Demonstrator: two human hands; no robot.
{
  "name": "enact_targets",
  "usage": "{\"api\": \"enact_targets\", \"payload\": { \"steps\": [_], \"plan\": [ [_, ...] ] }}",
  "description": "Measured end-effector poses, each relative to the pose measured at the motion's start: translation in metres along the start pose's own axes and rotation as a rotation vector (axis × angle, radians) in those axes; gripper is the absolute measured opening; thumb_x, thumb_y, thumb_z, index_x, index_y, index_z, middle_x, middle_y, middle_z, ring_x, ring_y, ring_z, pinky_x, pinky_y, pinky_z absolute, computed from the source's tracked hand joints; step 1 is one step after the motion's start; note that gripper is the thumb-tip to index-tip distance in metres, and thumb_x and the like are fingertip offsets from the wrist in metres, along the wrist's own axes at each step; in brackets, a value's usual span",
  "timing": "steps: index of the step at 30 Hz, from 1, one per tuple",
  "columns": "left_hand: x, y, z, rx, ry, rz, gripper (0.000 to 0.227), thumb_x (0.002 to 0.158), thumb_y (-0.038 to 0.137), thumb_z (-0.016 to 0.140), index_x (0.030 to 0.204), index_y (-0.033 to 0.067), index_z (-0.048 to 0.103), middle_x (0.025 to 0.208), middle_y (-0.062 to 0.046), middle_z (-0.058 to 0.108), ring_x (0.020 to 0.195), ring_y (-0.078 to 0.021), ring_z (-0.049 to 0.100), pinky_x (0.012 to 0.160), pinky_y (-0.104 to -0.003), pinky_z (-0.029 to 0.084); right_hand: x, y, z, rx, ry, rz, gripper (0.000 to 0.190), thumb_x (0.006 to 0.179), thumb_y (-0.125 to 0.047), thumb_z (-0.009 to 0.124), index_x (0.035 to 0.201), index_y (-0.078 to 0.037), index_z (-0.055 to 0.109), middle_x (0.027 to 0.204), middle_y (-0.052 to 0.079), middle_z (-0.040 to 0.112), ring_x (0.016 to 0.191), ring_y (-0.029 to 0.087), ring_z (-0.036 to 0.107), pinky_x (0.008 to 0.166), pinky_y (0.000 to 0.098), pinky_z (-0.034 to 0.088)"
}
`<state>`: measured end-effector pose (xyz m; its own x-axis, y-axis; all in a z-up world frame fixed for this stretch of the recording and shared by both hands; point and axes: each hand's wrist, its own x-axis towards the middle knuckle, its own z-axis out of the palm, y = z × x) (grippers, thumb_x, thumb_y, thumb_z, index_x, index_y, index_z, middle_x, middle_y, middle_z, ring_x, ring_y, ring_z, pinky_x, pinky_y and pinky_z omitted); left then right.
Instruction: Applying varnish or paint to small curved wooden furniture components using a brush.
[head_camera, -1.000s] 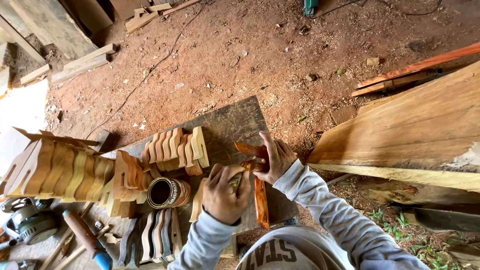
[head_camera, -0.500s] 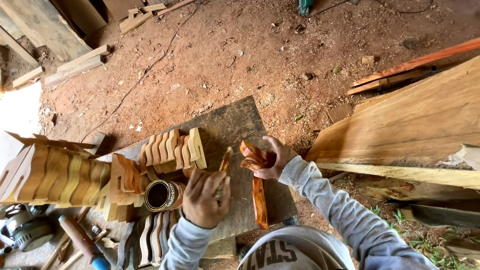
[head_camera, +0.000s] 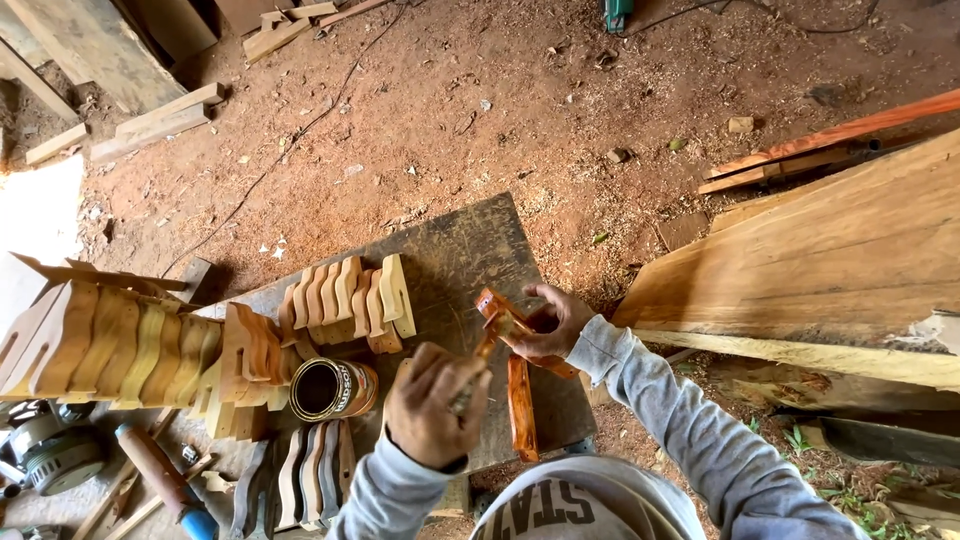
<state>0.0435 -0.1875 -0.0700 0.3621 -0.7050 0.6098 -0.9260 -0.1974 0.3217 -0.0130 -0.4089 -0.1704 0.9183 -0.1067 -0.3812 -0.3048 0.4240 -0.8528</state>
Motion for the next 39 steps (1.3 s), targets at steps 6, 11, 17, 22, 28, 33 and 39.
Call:
{"api": "enact_targets", "payload": {
  "steps": [6,11,17,22,28,33,39],
  "plan": [
    [0.002,-0.010,-0.009,0.007,0.134,0.043,0.012,0.085,0.003,0.071,0.095,0.0062,0.065,0.072,-0.002,0.070,0.056,-0.0125,0.052,0.052,-0.026,0.049,0.010,0.019,-0.009,0.119,-0.090,-0.036,0.101,0.054,-0.008,0.090,0.138,-0.003,0.036,0.093,0.029,0.077,0.066,0.031,0.073,0.058,0.0378,0.063],
    [-0.007,-0.020,-0.002,-0.076,0.067,-0.012,0.016,0.081,0.000,0.071,0.094,0.0076,0.066,0.072,0.002,0.059,0.063,-0.0108,0.047,0.052,-0.025,0.045,0.029,0.045,-0.024,0.144,-0.077,0.013,0.111,0.046,-0.020,0.090,0.143,0.010,0.044,0.121,0.029,0.068,0.102,0.035,0.069,0.090,0.0386,0.058],
    [-0.004,-0.005,-0.009,-0.147,0.136,0.090,0.021,0.084,0.002,0.073,0.104,0.0064,0.068,0.089,-0.003,0.072,0.071,-0.0106,0.059,0.064,-0.025,0.056,0.063,0.099,-0.054,0.305,-0.246,-0.102,0.040,0.071,-0.005,0.088,0.093,-0.015,0.057,0.076,-0.004,0.057,0.064,0.012,0.055,0.063,0.0262,0.054],
    [-0.015,-0.003,0.003,-0.093,0.127,-0.055,0.010,0.084,0.004,0.070,0.093,0.0073,0.068,0.069,-0.001,0.067,0.059,-0.0131,0.052,0.054,-0.028,0.048,0.075,0.104,-0.060,0.275,-0.452,-0.194,0.046,0.076,-0.026,0.089,0.113,-0.006,0.071,0.080,-0.001,0.066,0.066,0.013,0.058,0.068,0.0298,0.051],
    [-0.011,0.013,0.009,-0.509,0.490,-0.457,0.014,0.095,0.012,0.067,0.107,0.0040,0.064,0.076,-0.004,0.069,0.054,-0.0091,0.057,0.046,-0.022,0.047,0.051,0.084,-0.045,0.515,-0.596,-0.227,0.027,0.086,-0.014,0.077,0.104,-0.001,0.061,0.081,0.010,0.068,0.068,0.027,0.067,0.062,0.0395,0.057],
    [-0.021,0.019,0.020,-0.766,0.531,-0.691,0.013,0.094,0.008,0.067,0.104,0.0008,0.067,0.078,-0.012,0.075,0.062,-0.0149,0.070,0.051,-0.024,0.061,0.051,0.072,-0.040,0.687,-0.793,-0.335,0.044,0.094,-0.006,0.070,0.133,0.009,0.055,0.104,0.017,0.070,0.090,0.032,0.073,0.080,0.0509,0.065],
    [-0.017,0.008,0.021,-0.346,0.322,-0.550,0.006,0.091,0.004,0.067,0.095,0.0009,0.066,0.065,-0.009,0.073,0.032,-0.0090,0.053,0.025,-0.019,0.044,0.053,0.037,-0.014,0.521,-0.884,-0.708,0.068,0.096,0.001,0.070,0.156,0.000,0.038,0.155,0.017,0.047,0.137,0.029,0.054,0.118,0.0442,0.045]
  ]
}}
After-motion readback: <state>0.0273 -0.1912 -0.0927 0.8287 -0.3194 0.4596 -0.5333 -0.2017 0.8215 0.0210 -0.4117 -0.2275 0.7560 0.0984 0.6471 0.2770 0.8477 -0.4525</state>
